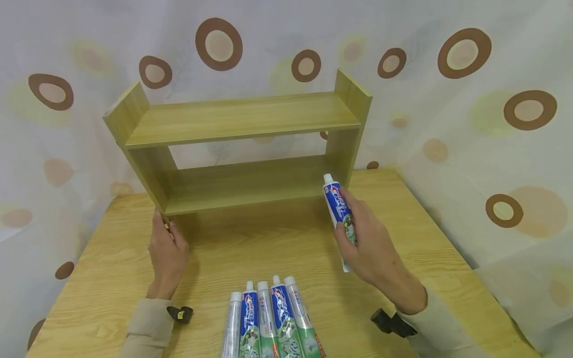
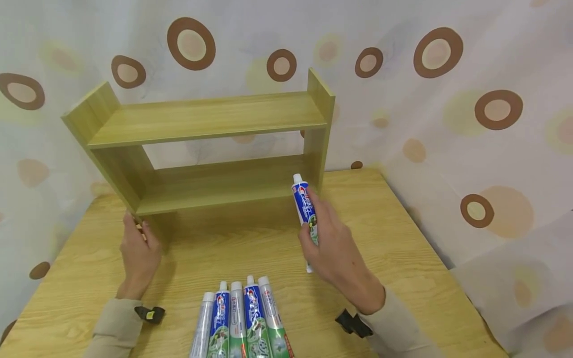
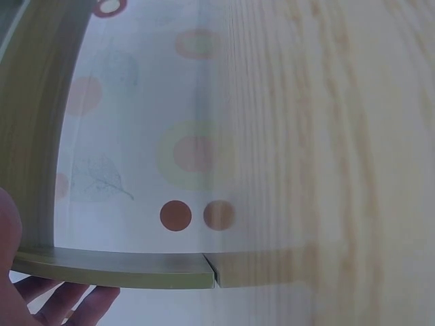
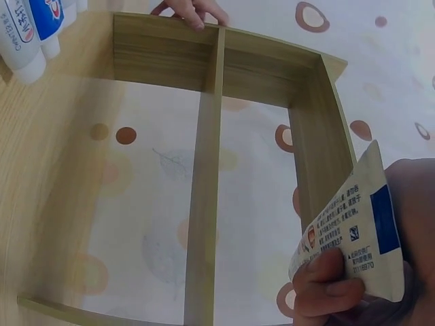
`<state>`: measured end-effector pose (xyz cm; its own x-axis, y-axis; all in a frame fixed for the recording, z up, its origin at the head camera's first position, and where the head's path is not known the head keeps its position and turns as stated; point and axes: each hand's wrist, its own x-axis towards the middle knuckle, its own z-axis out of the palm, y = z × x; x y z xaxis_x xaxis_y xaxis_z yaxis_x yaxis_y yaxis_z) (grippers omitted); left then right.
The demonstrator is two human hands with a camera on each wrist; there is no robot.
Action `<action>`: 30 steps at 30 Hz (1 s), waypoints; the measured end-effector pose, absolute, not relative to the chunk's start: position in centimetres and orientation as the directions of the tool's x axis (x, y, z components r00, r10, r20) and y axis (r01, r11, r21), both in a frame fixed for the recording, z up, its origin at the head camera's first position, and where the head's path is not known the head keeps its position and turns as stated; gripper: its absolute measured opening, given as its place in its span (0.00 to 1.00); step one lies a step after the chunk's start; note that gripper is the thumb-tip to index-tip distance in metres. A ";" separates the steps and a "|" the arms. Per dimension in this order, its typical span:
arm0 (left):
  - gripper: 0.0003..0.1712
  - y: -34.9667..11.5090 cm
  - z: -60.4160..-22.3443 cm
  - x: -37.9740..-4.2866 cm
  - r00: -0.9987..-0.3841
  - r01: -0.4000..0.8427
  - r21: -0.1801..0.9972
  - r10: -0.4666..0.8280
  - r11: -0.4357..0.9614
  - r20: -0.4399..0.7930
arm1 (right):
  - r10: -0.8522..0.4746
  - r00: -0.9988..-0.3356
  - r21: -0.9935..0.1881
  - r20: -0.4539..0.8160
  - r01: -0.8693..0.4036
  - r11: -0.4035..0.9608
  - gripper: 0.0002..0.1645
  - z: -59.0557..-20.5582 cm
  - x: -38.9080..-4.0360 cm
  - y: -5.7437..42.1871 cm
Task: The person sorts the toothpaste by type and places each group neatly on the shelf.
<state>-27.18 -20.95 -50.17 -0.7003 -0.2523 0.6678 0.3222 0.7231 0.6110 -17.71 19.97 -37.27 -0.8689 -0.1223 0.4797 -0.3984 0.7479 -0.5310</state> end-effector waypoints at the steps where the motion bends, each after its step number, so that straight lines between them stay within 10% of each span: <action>1: 0.25 -21.0 -50.2 -27.1 -0.702 0.319 0.611 -0.252 0.725 0.666 | -0.122 -0.866 -0.527 0.486 -0.402 0.749 0.42 -37.2 -17.7 20.0; 30: 0.26 -20.5 -50.0 -27.0 -0.676 0.348 0.586 -0.238 0.731 0.698 | -0.195 -0.722 -0.337 0.664 -0.522 0.784 0.42 -34.8 -19.4 20.1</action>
<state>-27.02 -20.55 -49.96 -0.6756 -0.2377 0.6979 0.3485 0.7312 0.5864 -19.45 20.10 -34.76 -0.7221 -0.1950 0.6637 -0.5216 0.7836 -0.3373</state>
